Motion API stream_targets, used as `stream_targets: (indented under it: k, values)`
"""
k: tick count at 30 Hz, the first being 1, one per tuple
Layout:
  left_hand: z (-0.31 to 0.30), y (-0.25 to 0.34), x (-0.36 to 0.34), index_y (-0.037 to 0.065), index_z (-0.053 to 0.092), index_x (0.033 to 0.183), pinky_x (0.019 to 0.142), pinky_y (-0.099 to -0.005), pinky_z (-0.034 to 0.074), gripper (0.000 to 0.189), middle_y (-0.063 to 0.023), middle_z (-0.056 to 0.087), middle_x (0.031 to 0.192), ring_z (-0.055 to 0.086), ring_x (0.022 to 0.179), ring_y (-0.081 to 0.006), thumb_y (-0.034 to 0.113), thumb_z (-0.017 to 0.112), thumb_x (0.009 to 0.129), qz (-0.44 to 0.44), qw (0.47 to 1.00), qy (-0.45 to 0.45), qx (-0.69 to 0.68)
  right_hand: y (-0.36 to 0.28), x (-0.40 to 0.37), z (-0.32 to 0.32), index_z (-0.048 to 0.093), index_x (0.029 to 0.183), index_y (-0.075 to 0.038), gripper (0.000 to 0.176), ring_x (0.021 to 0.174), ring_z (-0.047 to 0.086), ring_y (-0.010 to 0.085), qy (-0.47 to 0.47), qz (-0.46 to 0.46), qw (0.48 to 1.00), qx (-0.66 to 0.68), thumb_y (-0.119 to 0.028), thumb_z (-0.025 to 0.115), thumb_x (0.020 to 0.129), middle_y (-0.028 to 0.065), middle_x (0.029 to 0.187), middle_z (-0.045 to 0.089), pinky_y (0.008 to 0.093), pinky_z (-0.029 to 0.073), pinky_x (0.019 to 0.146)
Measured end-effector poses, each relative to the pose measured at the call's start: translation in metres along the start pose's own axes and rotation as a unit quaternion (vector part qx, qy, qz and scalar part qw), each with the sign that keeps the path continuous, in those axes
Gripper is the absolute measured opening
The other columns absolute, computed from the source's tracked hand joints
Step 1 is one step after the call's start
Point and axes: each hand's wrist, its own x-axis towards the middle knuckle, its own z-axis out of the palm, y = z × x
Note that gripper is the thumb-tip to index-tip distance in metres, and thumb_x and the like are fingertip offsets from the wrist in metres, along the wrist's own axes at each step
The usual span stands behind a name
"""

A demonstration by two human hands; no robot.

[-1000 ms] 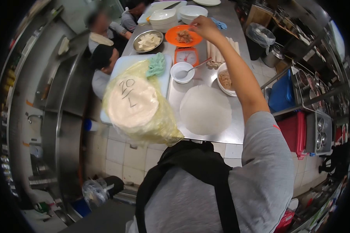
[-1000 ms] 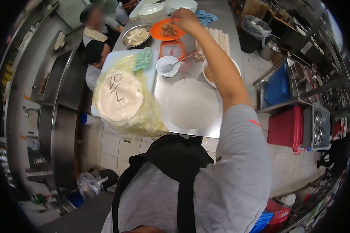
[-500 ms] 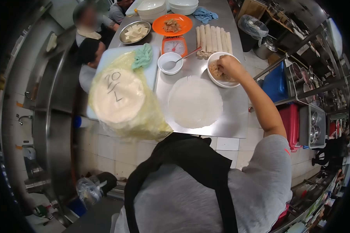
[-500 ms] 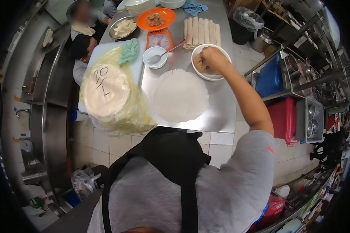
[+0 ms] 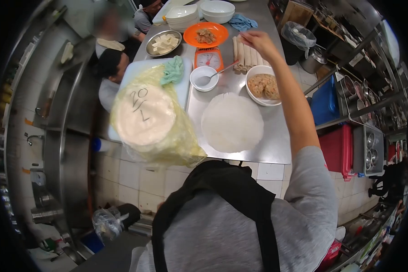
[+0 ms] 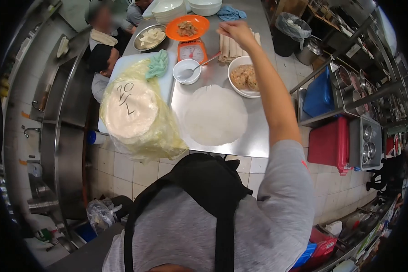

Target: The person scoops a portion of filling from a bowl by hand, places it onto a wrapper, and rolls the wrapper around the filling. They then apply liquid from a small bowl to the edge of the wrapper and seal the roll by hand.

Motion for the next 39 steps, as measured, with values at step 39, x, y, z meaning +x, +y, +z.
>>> stream_targets:
  k: [39]
  values:
    - [0.038, -0.042, -0.029, 0.008, 0.059, 0.113, 0.063, -0.03, 0.047, 0.026, -0.0031, 0.064, 0.086, 0.062, 0.076, -0.0161, 0.015, 0.057, 0.088, -0.059, 0.995, 0.083, -0.012, 0.019, 0.098, 0.098, 0.064, 0.111, -0.005, 0.049, 0.086, 0.066, 0.0246, -0.157, -0.172, 0.858, -0.458, -0.019, 0.076, 0.066, 0.0134, 0.096, 0.068, 0.0335, 0.052, 0.076]
